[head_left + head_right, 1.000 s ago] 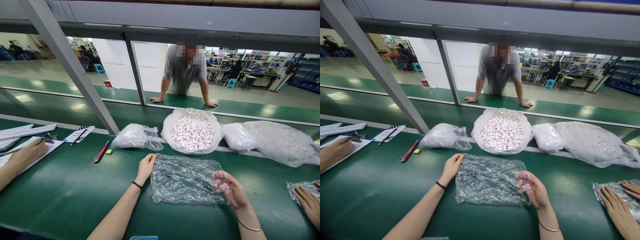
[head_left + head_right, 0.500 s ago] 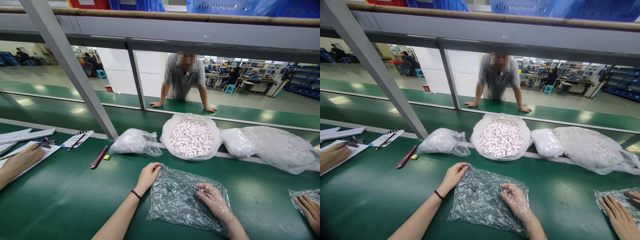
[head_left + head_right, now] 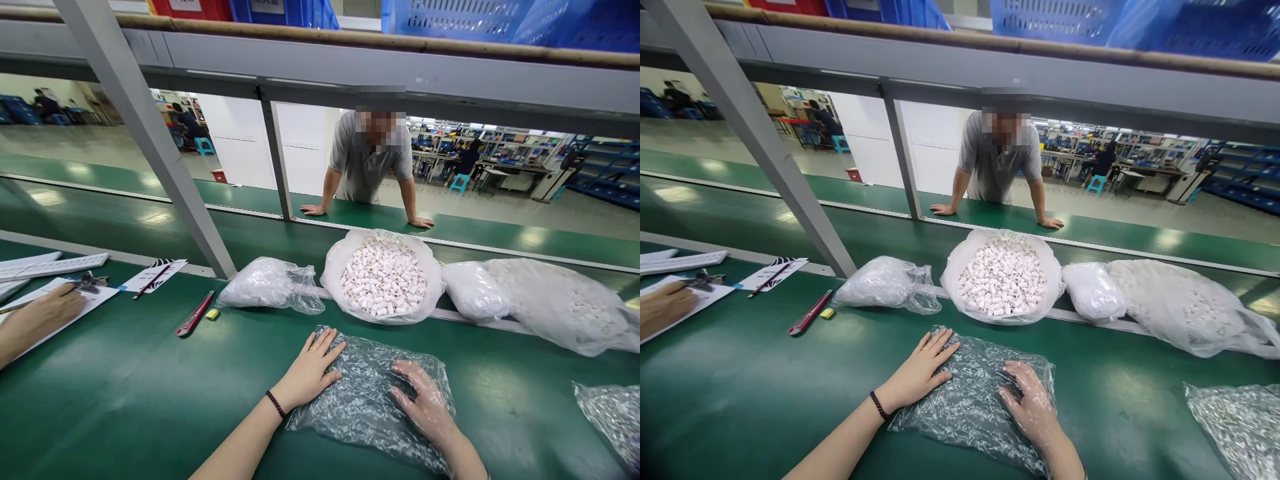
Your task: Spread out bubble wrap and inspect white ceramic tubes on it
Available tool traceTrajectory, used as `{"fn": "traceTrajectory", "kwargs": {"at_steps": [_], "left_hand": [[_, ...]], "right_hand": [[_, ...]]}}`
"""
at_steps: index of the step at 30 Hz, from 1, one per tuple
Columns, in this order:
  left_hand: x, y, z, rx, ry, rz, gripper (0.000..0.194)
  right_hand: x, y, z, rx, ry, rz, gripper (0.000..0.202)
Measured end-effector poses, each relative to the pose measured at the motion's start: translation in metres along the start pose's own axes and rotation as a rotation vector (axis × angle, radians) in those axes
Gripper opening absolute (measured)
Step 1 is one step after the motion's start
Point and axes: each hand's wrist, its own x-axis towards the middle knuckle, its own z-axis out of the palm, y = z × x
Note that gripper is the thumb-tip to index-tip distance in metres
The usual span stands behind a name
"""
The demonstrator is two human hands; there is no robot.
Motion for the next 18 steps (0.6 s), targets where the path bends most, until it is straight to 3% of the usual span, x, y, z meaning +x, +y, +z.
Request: {"fn": "traceTrajectory", "kwargs": {"at_steps": [5,11,18], "left_hand": [[0.001,-0.003,0.005,0.091,0.075,0.077,0.071],[0.001,0.0,0.004,0.089,-0.011,0.021,0.076],[0.001,-0.008,0.018,0.091,0.133,0.029,0.088]], "right_hand": [[-0.006,0.008,0.003,-0.24,-0.153,-0.062,0.044],[-0.002,0.005,-0.001,-0.416,-0.323,-0.009,0.066],[-0.001,0.006,-0.002,-0.474,-0.385,0.013,0.073]]}}
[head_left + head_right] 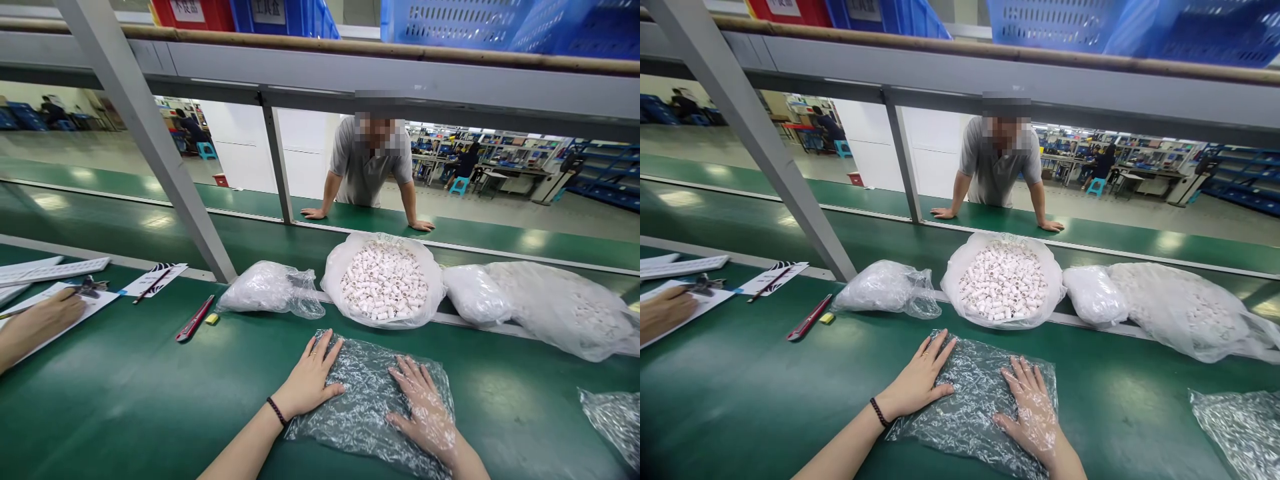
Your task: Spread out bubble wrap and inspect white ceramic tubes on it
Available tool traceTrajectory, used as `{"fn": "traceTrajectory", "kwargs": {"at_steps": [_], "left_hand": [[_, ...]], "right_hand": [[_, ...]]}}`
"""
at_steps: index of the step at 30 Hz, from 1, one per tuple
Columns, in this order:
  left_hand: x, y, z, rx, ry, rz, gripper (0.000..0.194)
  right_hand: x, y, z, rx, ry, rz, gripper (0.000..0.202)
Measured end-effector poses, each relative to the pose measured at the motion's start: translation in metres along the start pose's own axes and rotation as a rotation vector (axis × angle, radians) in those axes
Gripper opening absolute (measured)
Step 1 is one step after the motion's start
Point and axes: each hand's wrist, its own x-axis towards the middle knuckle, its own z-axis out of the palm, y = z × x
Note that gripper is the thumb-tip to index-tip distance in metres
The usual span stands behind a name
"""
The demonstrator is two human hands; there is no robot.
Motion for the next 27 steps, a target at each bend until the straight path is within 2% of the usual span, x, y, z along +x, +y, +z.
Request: {"fn": "traceTrajectory", "kwargs": {"at_steps": [4,7,12,14,18,22,25,27], "left_hand": [[0.001,-0.002,0.0,-0.016,-0.009,-0.015,0.092],[0.006,-0.001,-0.003,0.008,-0.012,0.008,0.085],[0.013,0.005,-0.015,0.097,-0.098,-0.045,0.077],[0.016,0.002,-0.017,0.102,-0.116,0.003,0.076],[0.017,-0.01,-0.015,0.063,-0.144,0.041,0.079],[0.011,-0.011,-0.017,0.084,-0.102,0.044,0.078],[0.013,-0.01,-0.019,0.093,-0.128,0.03,0.078],[0.015,-0.008,-0.025,0.094,-0.162,0.019,0.077]], "right_hand": [[-0.002,0.007,0.008,-0.035,0.055,-0.004,0.074],[0.001,0.008,0.01,-0.084,0.073,-0.007,0.075],[0.001,-0.008,-0.001,-0.162,0.098,0.024,0.07],[-0.002,-0.009,-0.006,-0.187,0.114,0.048,0.066],[-0.019,0.01,-0.012,-0.266,0.074,0.078,0.063],[-0.041,0.031,-0.012,-0.308,0.073,0.162,0.063],[-0.043,0.041,-0.007,-0.227,0.092,0.207,0.063],[-0.043,0.044,-0.005,-0.086,0.121,0.206,0.063]]}}
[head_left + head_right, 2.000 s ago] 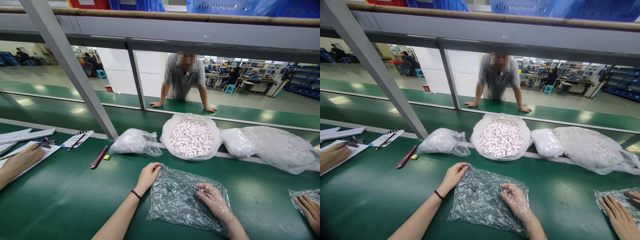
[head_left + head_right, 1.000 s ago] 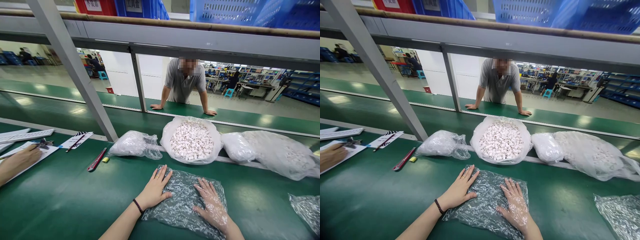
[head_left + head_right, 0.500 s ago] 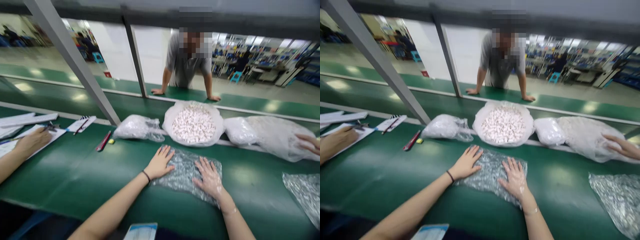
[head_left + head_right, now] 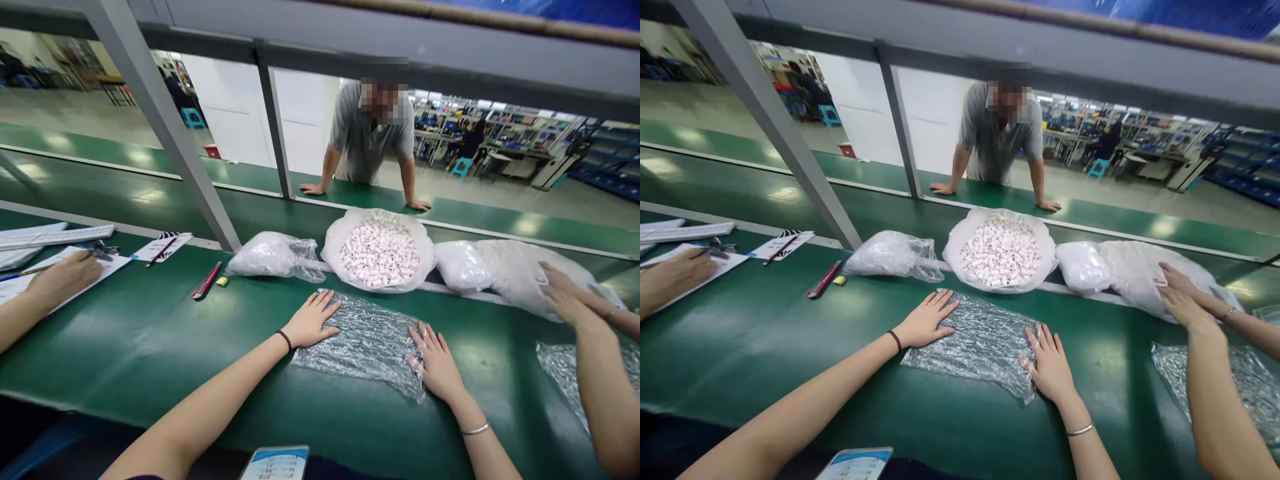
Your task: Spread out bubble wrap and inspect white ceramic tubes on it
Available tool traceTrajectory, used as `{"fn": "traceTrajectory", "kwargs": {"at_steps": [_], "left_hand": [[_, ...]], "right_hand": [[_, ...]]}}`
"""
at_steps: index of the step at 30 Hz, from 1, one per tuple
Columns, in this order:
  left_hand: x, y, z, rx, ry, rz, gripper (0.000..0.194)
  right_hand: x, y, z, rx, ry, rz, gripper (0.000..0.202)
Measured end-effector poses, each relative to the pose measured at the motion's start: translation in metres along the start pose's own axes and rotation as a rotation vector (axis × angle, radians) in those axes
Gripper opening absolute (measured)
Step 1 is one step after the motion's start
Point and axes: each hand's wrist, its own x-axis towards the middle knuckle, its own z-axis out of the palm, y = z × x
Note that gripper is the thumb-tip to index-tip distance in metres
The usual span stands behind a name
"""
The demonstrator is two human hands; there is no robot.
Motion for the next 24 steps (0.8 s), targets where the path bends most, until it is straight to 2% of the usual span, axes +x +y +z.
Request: {"fn": "traceTrajectory", "kwargs": {"at_steps": [3,5,7,9,11,13,15,18,20,24], "left_hand": [[-0.009,0.011,-0.012,-0.02,0.015,-0.046,0.076],[-0.022,0.025,-0.017,-0.027,0.13,-0.074,0.075],[-0.038,0.042,-0.015,-0.016,0.252,-0.052,0.071],[-0.051,0.057,-0.006,-0.015,0.25,-0.02,0.066],[-0.058,0.068,0.005,-0.036,0.148,-0.035,0.066],[-0.06,0.072,0.015,-0.063,0.071,-0.059,0.071],[-0.059,0.071,0.022,-0.073,0.08,-0.049,0.075],[-0.056,0.069,0.026,-0.06,0.121,-0.034,0.072],[-0.056,0.069,0.026,-0.048,0.111,-0.062,0.072],[-0.056,0.071,0.025,-0.055,0.097,-0.136,0.076]], "right_hand": [[-0.014,0.001,0.0,0.342,0.11,0.1,0.065],[-0.033,-0.001,0.002,0.566,0.217,0.234,0.066],[-0.053,-0.01,0.004,0.695,0.271,0.328,0.064],[-0.066,-0.023,0.007,0.71,0.263,0.353,0.062],[-0.071,-0.039,0.008,0.682,0.258,0.37,0.061],[-0.068,-0.053,0.006,0.707,0.272,0.422,0.062],[-0.063,-0.06,0.002,0.784,0.286,0.492,0.064],[-0.058,-0.061,-0.009,0.867,0.275,0.561,0.062],[-0.058,-0.057,-0.015,0.843,0.282,0.585,0.064],[-0.063,-0.045,-0.022,0.551,0.302,0.596,0.081]]}}
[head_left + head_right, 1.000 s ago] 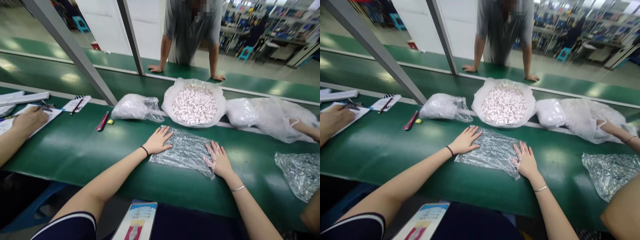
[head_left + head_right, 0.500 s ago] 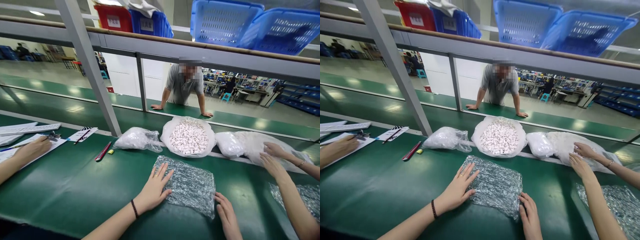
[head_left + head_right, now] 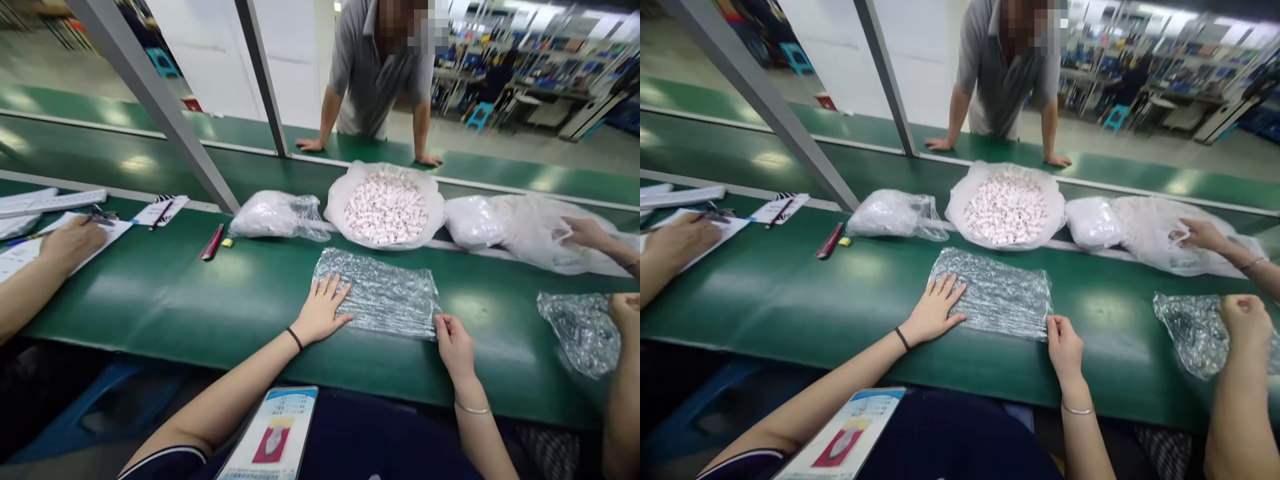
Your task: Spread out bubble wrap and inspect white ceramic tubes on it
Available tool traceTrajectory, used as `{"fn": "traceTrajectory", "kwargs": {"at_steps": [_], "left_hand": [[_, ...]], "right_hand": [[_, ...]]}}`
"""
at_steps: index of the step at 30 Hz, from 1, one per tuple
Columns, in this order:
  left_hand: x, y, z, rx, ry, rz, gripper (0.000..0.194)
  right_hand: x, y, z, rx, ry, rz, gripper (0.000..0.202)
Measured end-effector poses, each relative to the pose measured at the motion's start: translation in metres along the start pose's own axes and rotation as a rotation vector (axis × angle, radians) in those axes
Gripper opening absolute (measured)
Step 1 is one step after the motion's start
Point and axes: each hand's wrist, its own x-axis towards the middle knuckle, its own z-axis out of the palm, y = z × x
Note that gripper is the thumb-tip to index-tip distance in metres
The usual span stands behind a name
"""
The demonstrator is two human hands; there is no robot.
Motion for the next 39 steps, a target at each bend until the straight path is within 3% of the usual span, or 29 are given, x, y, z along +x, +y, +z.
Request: {"fn": "traceTrajectory", "kwargs": {"at_steps": [4,7,10,12,15,17,19,21,23,29,32,39], "left_hand": [[-0.005,-0.006,-0.009,-0.063,-0.116,-0.008,0.085],[-0.005,-0.014,-0.029,-0.148,-0.099,0.001,0.084],[0.009,-0.016,-0.047,-0.131,0.031,0.014,0.07],[0.024,-0.01,-0.048,-0.08,0.034,0.015,0.065],[0.046,0.002,-0.032,-0.013,-0.067,0.009,0.066],[0.055,0.007,-0.016,0.006,-0.095,0.033,0.066],[0.058,0.007,-0.003,0.002,-0.063,0.07,0.066],[0.056,0.005,0.004,-0.022,-0.013,0.083,0.064],[0.054,0.002,0.005,-0.051,0.026,0.065,0.063],[0.057,-0.017,-0.004,-0.019,0.025,-0.013,0.074],[0.059,-0.032,-0.007,0.014,0.026,-0.057,0.069],[0.059,-0.037,-0.007,0.009,0.011,-0.085,0.069]], "right_hand": [[0.004,0.011,-0.019,-0.148,-0.062,0.029,0.083],[0.014,0.003,-0.041,-0.1,0.131,0.034,0.079],[0.026,-0.038,-0.044,-0.051,0.3,-0.135,0.069],[0.028,-0.08,-0.021,-0.058,0.219,-0.365,0.06],[0.025,-0.141,0.042,-0.195,-0.119,-0.66,0.058],[0.023,-0.165,0.088,-0.337,-0.311,-0.695,0.062],[0.026,-0.172,0.124,-0.412,-0.437,-0.646,0.065],[0.031,-0.163,0.141,-0.431,-0.499,-0.604,0.065],[0.039,-0.146,0.141,-0.449,-0.502,-0.599,0.066],[0.067,-0.086,0.095,-0.651,-0.333,-0.526,0.067],[0.077,-0.064,0.074,-0.728,-0.274,-0.453,0.067],[0.096,-0.038,0.049,-0.743,-0.247,-0.322,0.067]]}}
